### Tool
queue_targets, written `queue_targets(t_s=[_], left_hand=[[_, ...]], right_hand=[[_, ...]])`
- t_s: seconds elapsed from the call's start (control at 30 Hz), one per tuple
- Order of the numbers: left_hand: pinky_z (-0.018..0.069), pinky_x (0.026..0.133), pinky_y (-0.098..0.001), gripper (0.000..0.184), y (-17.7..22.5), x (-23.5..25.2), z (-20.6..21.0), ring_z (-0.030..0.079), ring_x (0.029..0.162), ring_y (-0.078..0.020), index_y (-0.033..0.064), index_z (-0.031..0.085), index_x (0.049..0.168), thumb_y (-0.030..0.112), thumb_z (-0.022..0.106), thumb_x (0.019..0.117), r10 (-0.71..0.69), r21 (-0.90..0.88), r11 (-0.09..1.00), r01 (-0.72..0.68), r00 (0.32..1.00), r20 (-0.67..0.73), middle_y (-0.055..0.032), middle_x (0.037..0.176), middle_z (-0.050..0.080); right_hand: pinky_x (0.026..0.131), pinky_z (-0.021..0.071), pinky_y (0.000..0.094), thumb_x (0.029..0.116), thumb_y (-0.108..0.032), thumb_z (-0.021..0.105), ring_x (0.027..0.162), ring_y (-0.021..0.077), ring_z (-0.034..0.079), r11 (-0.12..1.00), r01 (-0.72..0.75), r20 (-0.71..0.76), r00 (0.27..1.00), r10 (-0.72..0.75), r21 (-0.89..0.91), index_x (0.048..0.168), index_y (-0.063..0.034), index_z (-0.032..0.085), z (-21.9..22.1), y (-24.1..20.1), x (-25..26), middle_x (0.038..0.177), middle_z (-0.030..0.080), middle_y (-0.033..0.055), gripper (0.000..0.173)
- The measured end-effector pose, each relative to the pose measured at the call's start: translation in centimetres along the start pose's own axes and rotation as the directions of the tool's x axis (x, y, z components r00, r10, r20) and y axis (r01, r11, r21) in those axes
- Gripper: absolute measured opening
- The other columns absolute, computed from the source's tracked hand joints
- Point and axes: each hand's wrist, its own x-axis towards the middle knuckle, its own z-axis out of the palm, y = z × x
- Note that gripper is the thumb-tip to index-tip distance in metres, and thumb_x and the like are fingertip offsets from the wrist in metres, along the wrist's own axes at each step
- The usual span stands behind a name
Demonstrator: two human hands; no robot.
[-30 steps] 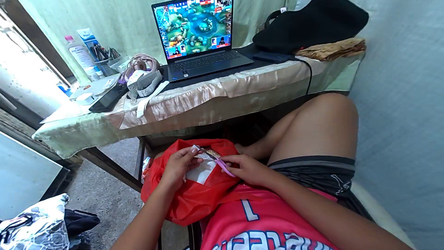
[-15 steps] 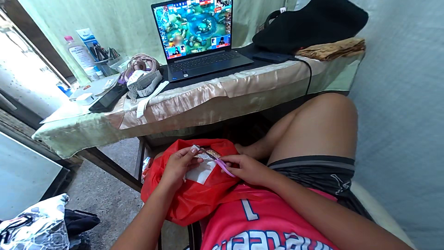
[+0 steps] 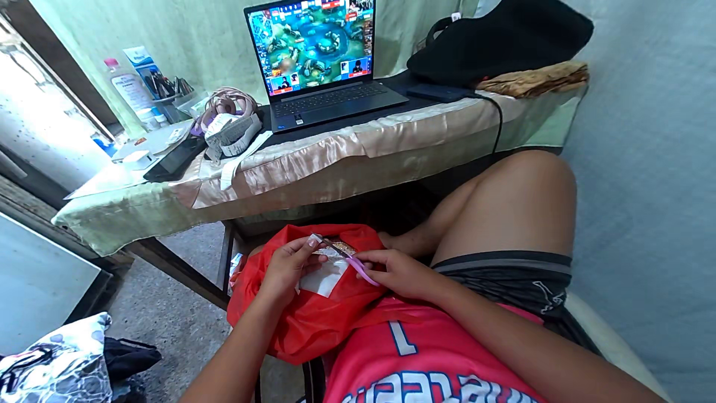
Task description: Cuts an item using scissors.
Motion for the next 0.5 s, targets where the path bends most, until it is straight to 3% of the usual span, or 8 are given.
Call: queue_targets(t_s=[0.4, 0.5], left_hand=[[0.0628, 0.082, -0.0373, 0.028, -0.01, -0.03, 0.0, 0.074, 0.089, -0.0228, -0.0006, 0.067, 0.124, 0.019, 0.056, 0.1065, -0.001, 0.005, 1.0, 0.001, 1.0, 0.002, -0.0139, 0.112, 0.074], [0.0627, 0.082, -0.0381, 0.029, 0.02, 0.0, 0.01, 0.074, 0.089, -0.0232, 0.0001, 0.068, 0.123, 0.021, 0.057, 0.1062, 0.002, 0.014, 1.0, -0.002, 1.0, 0.002, -0.0135, 0.109, 0.074]], right_hand=[[0.085, 0.0554, 0.0227, 0.1028, -0.027, 0.062, 0.091, 0.003, 0.067, 1.0, 0.002, 0.007, 1.0, -0.002, -0.003, 0.137, -0.0145, 0.064, 0.07, 0.02, -0.05, 0.105, 0.072, -0.0019, 0.036], [0.089, 0.0556, 0.0246, 0.1011, -0.029, 0.064, 0.095, 0.0044, 0.067, 0.999, 0.039, 0.0, 0.999, -0.039, 0.021, 0.137, -0.0131, 0.064, 0.12, 0.01, -0.11, 0.11, 0.072, 0.0004, 0.039]])
